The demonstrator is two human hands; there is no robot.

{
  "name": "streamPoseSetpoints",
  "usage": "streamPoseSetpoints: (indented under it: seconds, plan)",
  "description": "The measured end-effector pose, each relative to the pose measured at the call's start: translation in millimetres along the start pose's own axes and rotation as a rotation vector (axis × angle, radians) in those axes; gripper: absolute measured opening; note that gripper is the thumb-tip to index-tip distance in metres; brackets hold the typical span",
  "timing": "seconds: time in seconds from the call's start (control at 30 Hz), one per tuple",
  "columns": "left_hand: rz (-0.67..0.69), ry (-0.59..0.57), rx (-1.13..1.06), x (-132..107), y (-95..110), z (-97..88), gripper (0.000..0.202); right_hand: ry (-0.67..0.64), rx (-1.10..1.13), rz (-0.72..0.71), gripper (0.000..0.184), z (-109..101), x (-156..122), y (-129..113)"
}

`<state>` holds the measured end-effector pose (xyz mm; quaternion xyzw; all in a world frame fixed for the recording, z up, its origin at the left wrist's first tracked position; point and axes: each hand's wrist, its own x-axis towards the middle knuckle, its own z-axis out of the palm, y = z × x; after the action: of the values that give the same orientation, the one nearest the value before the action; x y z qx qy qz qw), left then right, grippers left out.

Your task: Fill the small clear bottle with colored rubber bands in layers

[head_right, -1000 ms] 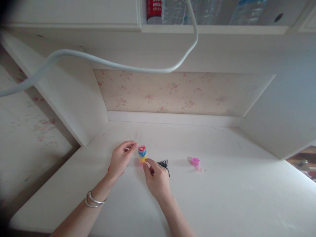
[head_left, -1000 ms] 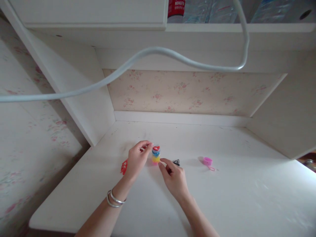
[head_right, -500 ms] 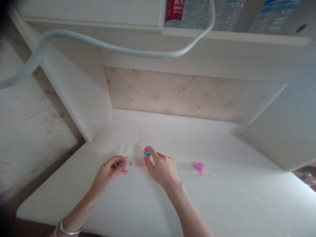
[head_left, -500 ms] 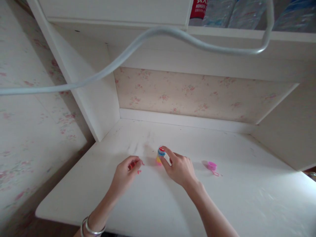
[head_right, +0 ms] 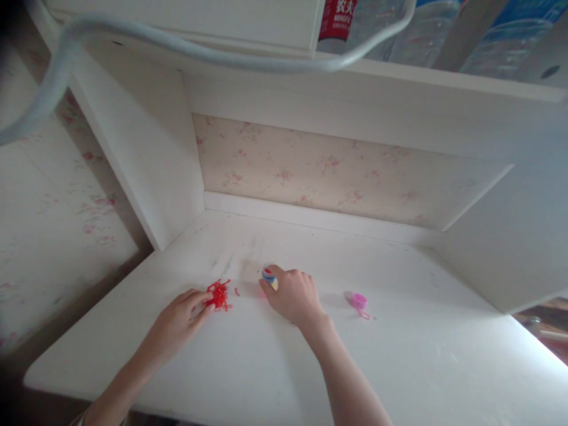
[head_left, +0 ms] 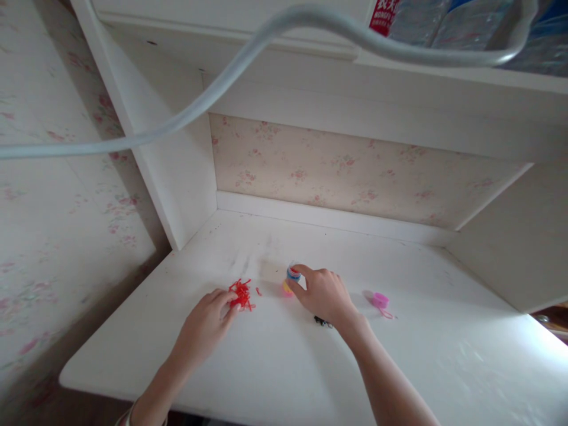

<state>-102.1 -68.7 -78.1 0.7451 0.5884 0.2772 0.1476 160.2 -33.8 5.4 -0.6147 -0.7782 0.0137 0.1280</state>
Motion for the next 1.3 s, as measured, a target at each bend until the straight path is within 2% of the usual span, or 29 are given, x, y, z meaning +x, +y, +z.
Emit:
streamPoseSetpoints:
  seconds: [0.3, 0.43, 0.67, 0.87, 1.13, 1.3]
  plan:
    - [0.009, -0.005, 0.138, -1, -6, 10.8, 0.023, 0.100, 0.089, 0.036, 0.033, -3, -1, 7]
    - [-0.016, -0.026, 0.172, 1, -9, 11.7, 0.024, 0.139, 0.132, 0.004, 0.033, -3, -6, 9]
    - [-0.144, -0.056, 0.272, 0, -11, 7.3, 0.023, 0.083, 0.064, -0.029, 0.030, 2, -7, 9]
    - [-0.119, -0.068, 0.306, -1, -12, 4.3, 0.027, 0.054, 0.106, -0.013, 0.032, 2, -2, 8]
    - [-0.139, -0.040, 0.164, 1, -14, -0.3, 0.022, 0.191, 0.257, -0.006, 0.030, 0, -7, 13]
    - [-0.169, -0.061, 0.189, 1, -11, -1.3, 0.022, 0.320, 0.493, 0.010, 0.035, 20, -28, 20]
